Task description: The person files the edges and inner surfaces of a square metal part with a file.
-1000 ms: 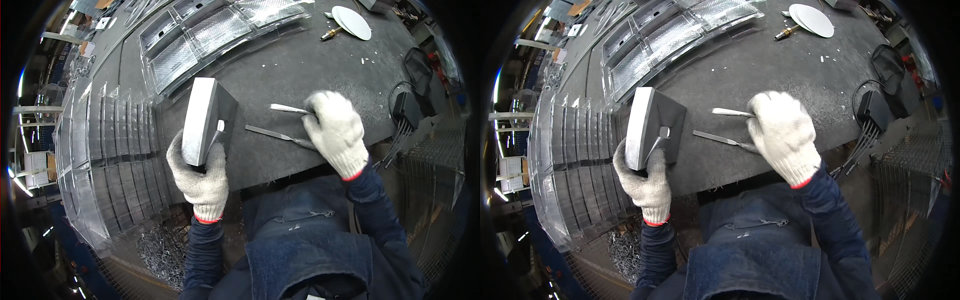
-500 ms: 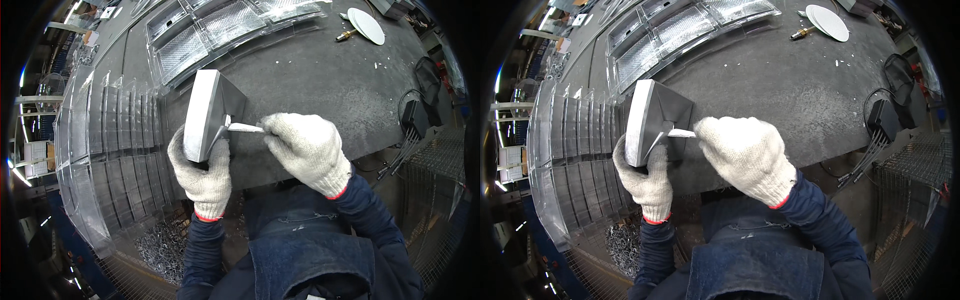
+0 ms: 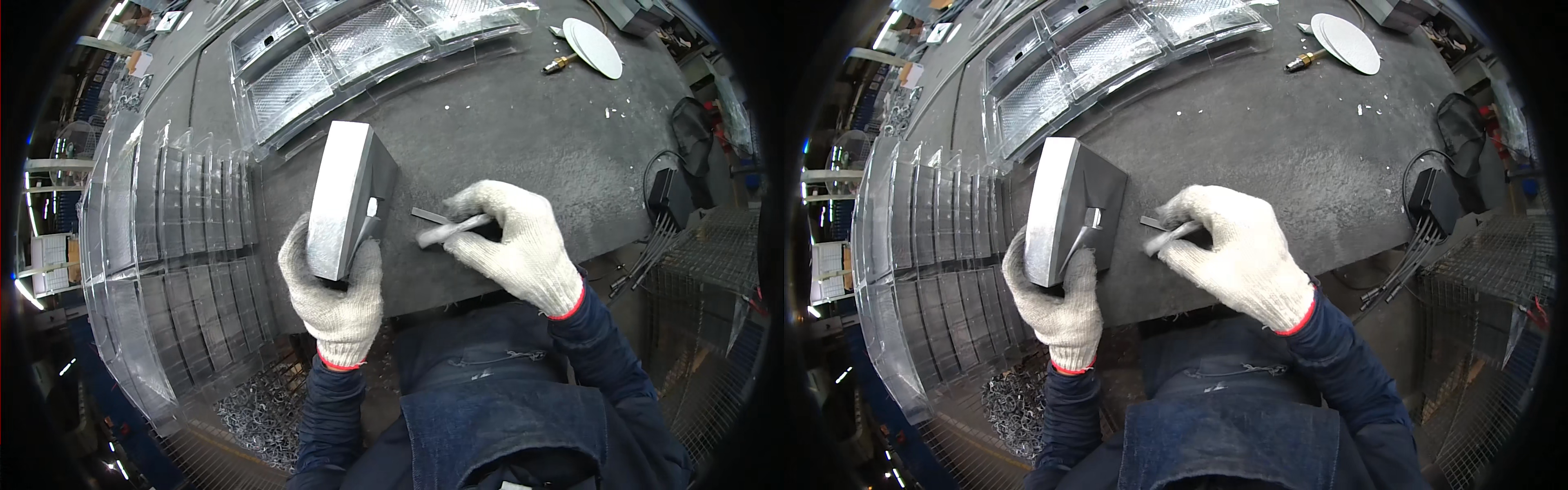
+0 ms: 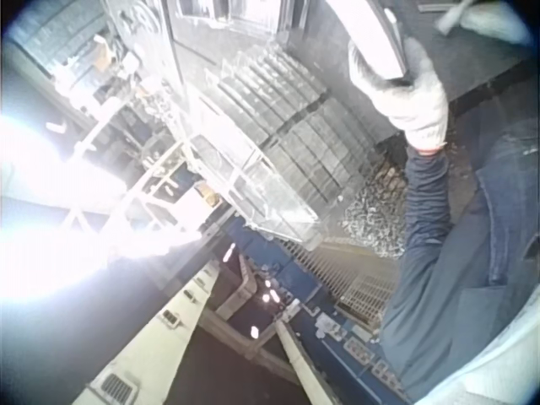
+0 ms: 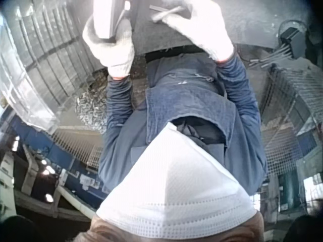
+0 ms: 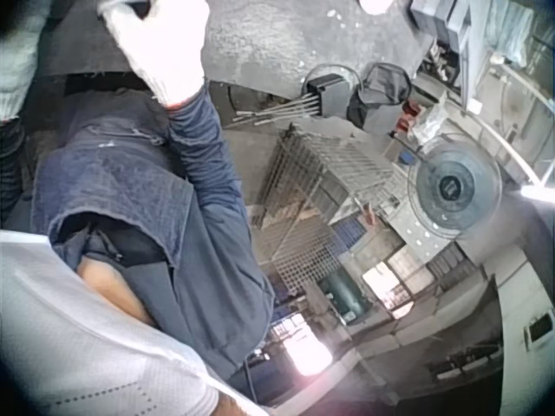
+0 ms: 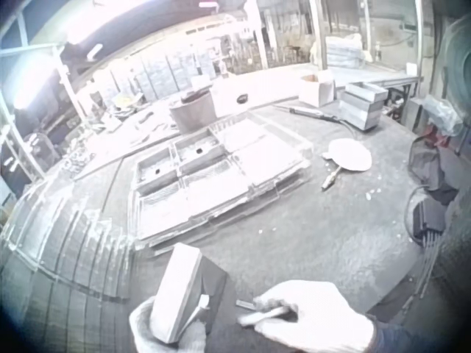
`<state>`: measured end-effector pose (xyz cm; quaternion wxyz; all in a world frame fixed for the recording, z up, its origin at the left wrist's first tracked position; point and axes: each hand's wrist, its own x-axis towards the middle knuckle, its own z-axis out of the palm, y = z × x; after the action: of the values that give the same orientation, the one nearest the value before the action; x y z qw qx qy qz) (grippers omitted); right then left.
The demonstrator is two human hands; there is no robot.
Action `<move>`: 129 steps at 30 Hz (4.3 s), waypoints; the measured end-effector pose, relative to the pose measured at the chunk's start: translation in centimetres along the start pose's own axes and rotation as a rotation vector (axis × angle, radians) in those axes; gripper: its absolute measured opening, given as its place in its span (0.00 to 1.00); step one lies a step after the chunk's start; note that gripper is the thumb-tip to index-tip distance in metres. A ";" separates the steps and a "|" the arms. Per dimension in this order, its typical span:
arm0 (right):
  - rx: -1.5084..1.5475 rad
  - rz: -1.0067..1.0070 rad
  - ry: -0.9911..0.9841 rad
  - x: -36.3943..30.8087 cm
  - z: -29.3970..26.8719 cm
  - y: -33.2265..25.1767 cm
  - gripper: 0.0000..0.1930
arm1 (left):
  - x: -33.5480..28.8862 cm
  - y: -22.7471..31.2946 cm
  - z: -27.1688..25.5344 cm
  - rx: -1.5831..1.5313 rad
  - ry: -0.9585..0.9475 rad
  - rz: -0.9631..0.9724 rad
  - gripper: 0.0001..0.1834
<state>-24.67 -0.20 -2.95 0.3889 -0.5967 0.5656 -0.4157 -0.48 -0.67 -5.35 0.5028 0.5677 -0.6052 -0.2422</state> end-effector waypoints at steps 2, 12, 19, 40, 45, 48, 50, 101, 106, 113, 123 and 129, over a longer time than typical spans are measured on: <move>0.092 -0.059 0.017 0.3 0.8 0.6 0.16 | 0.1 0.0 0.0 -0.009 0.003 0.003 0.43; 0.014 -0.175 -0.043 1.3 3.8 0.3 0.18 | 0.2 0.1 -0.1 -0.044 -0.037 0.000 0.41; 0.660 0.085 -0.159 0.3 2.7 1.2 0.19 | 0.2 -0.2 0.1 -0.024 -0.025 0.079 0.40; 0.808 0.380 -0.044 -0.9 0.4 -1.4 0.33 | 0.2 0.2 0.2 0.015 -0.018 0.055 0.38; 1.035 0.480 -0.061 -1.7 0.0 -0.3 0.31 | 0.1 0.6 0.3 -0.040 -0.018 -0.007 0.38; 1.045 0.489 -0.067 -1.9 0.2 -0.2 0.30 | 0.1 0.6 0.3 -0.077 -0.014 -0.046 0.37; 1.034 0.500 -0.047 -2.0 0.2 -0.2 0.29 | 0.3 0.1 0.4 -0.016 0.015 0.096 0.35; -0.629 -0.553 0.105 2.2 5.3 1.3 0.11 | 0.3 0.7 0.5 0.014 -0.028 0.059 0.38; -0.190 -0.370 0.058 0.8 4.5 0.8 0.11 | -0.3 0.5 0.0 0.075 -0.021 0.080 0.36; -0.518 -0.528 0.138 2.0 5.5 1.4 0.10 | 0.4 0.7 0.4 0.050 -0.027 0.139 0.38; -0.512 -0.510 0.147 1.6 6.1 0.9 0.12 | 0.5 -0.1 0.2 0.051 -0.017 0.185 0.36; -0.329 -0.300 0.026 -0.1 4.3 0.3 0.13 | -0.1 -0.1 0.1 0.052 -0.041 0.130 0.36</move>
<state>-20.78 -0.13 -4.75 0.2128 -0.7241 0.5358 -0.3785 -0.57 -0.67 -5.52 0.4899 0.5352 -0.6569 -0.2048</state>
